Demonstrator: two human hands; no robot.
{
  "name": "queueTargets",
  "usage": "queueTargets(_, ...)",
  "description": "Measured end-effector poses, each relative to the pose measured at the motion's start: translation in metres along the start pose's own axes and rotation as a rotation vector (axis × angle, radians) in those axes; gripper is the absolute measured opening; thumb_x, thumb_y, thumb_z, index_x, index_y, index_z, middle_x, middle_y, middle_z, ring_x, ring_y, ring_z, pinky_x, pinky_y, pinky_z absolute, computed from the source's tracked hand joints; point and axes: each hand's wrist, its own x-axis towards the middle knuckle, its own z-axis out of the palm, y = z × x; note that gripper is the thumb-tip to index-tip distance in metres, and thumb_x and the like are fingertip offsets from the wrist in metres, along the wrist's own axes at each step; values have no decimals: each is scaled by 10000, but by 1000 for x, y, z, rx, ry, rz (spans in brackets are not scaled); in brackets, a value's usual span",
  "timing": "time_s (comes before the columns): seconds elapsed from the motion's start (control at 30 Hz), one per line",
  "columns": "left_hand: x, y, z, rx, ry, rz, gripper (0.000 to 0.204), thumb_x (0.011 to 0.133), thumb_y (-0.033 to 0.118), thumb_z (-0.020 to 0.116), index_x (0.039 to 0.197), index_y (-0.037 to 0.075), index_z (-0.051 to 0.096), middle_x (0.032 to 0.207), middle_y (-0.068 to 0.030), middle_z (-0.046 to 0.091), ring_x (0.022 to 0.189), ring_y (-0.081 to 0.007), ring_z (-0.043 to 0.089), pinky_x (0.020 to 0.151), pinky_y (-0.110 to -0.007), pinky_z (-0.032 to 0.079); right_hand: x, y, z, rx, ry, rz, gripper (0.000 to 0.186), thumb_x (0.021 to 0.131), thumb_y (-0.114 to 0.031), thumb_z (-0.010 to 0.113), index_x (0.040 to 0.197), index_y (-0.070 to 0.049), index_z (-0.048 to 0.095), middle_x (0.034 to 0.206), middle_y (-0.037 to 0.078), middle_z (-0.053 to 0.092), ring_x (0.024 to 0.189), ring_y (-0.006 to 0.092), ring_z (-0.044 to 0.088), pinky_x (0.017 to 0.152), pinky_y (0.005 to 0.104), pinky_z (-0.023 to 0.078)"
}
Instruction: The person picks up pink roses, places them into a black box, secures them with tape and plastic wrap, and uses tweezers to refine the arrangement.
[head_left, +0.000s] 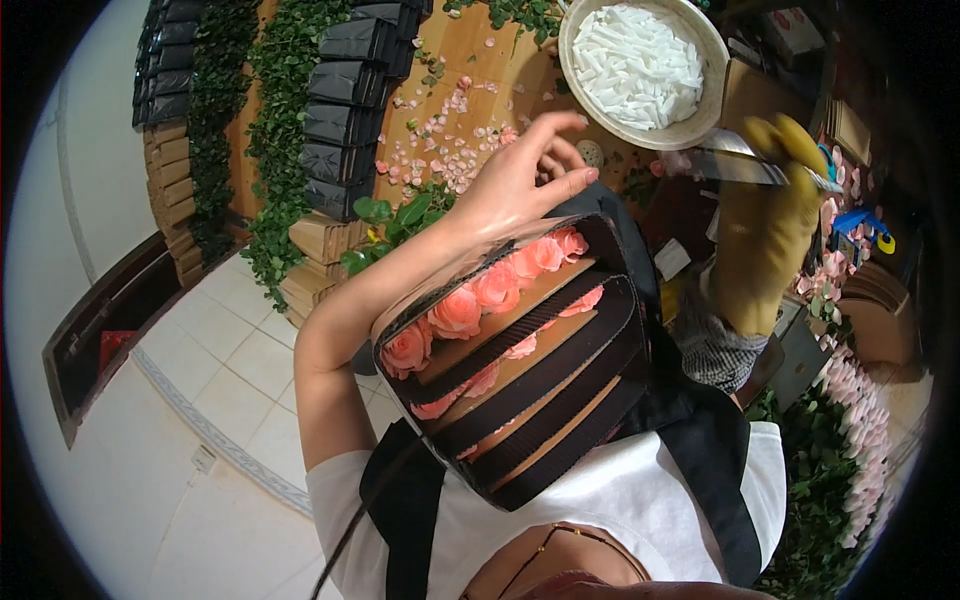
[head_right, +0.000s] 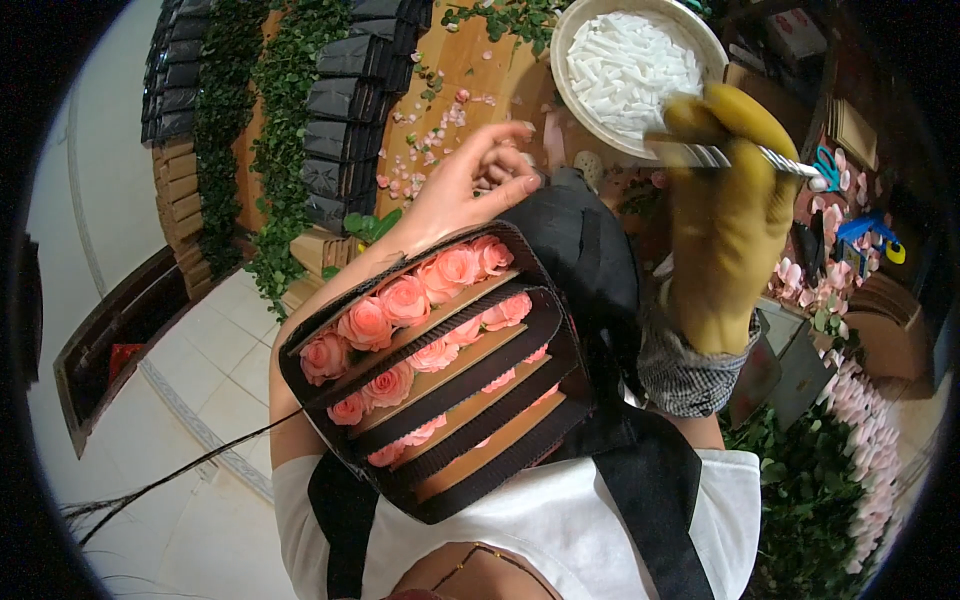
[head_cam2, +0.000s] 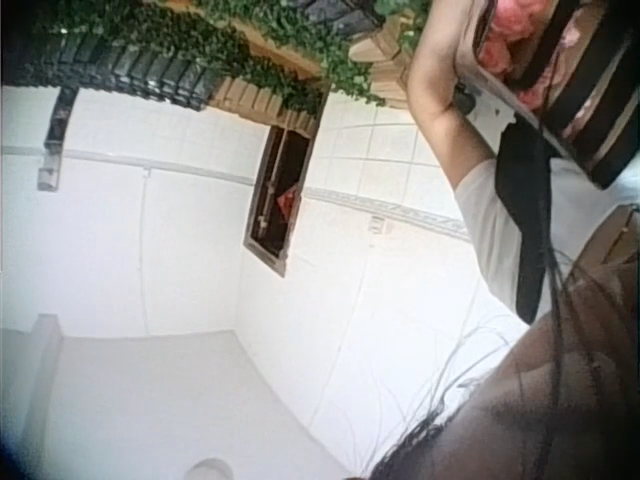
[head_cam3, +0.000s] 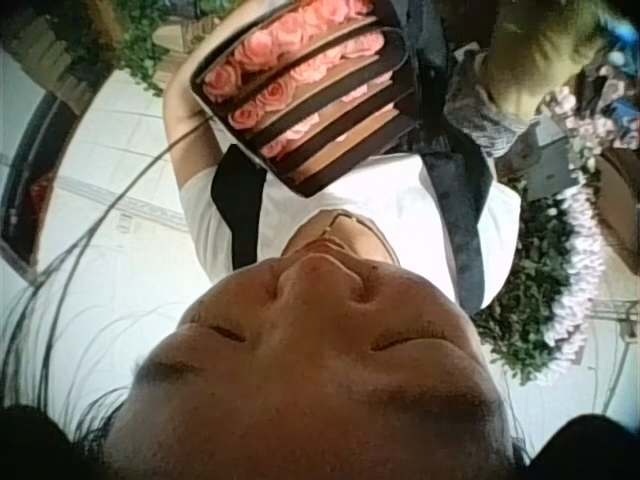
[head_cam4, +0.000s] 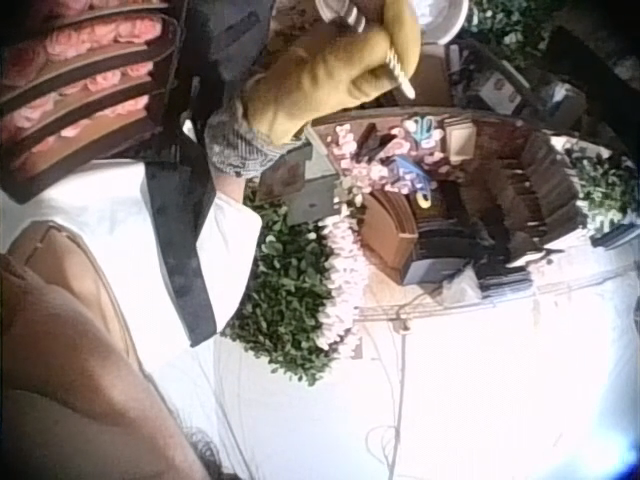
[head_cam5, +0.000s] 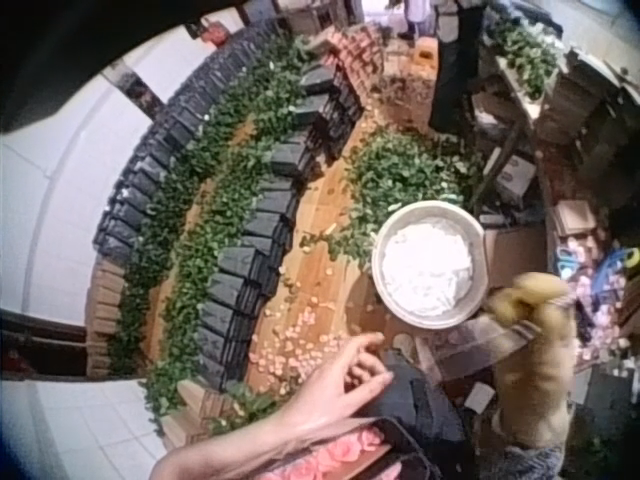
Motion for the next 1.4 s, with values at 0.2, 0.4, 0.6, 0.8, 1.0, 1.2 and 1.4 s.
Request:
queueTargets(0.2, 6, 18, -5, 277, 121, 255, 612, 876, 303, 747, 1337, 56, 429, 1107, -127, 622, 908, -215, 656, 861, -390, 541, 0, 28, -28, -740, -504, 215, 249, 941, -128, 679, 1170, -29, 684, 1037, 52, 706, 964, 129, 640, 837, 256, 508)
queueTargets(0.4, -1, 13, -3, 356, 115, 165, 178, 943, 187, 641, 976, 20, 693, 909, -100, 698, 936, -239, 650, 838, -344, 491, -20, -19, -13, -427, -100, -338, 174, 968, -191, 630, 1011, -26, 665, 844, 103, 693, 709, 192, 637, 666, 290, 531)
queueTargets(0.6, 8, 20, 4, 388, 57, 106, 184, 919, 219, 652, 983, 52, 692, 928, -99, 702, 947, -269, 645, 871, -376, 482, -48, -30, 4, -330, -672, -413, 359, 971, -322, 610, 786, -13, 619, 616, 124, 636, 525, 221, 538, 543, 349, 498)
queueTargets(0.8, 12, 15, 9, 383, 0, 134, 185, 913, 212, 654, 992, 48, 687, 929, -98, 704, 929, -259, 652, 852, -373, 493, -65, -24, 6, -385, -572, -413, 364, 951, -317, 635, 793, 9, 670, 685, 134, 669, 583, 229, 578, 566, 354, 514)
queueTargets(1.0, 12, 15, 10, 377, -16, 126, 189, 911, 207, 655, 994, 39, 682, 924, -96, 701, 921, -241, 659, 845, -365, 498, -65, -22, 2, -365, -581, -379, 390, 940, -345, 656, 816, 23, 679, 691, 119, 665, 599, 224, 586, 588, 356, 518)
queueTargets(1.2, 10, 13, 12, 371, -21, 96, 184, 906, 204, 657, 996, 46, 682, 920, -95, 698, 906, -225, 664, 837, -366, 504, -67, -26, 6, -375, -577, -305, 390, 924, -355, 682, 828, 23, 683, 704, 115, 668, 608, 229, 593, 593, 359, 513)
queueTargets(1.4, 6, 13, 13, 379, -4, 92, 182, 904, 204, 658, 996, 50, 686, 913, -91, 699, 902, -221, 661, 832, -363, 504, -67, -28, 5, -428, -634, -291, 381, 921, -353, 687, 846, 21, 683, 733, 119, 678, 615, 234, 602, 585, 359, 502)
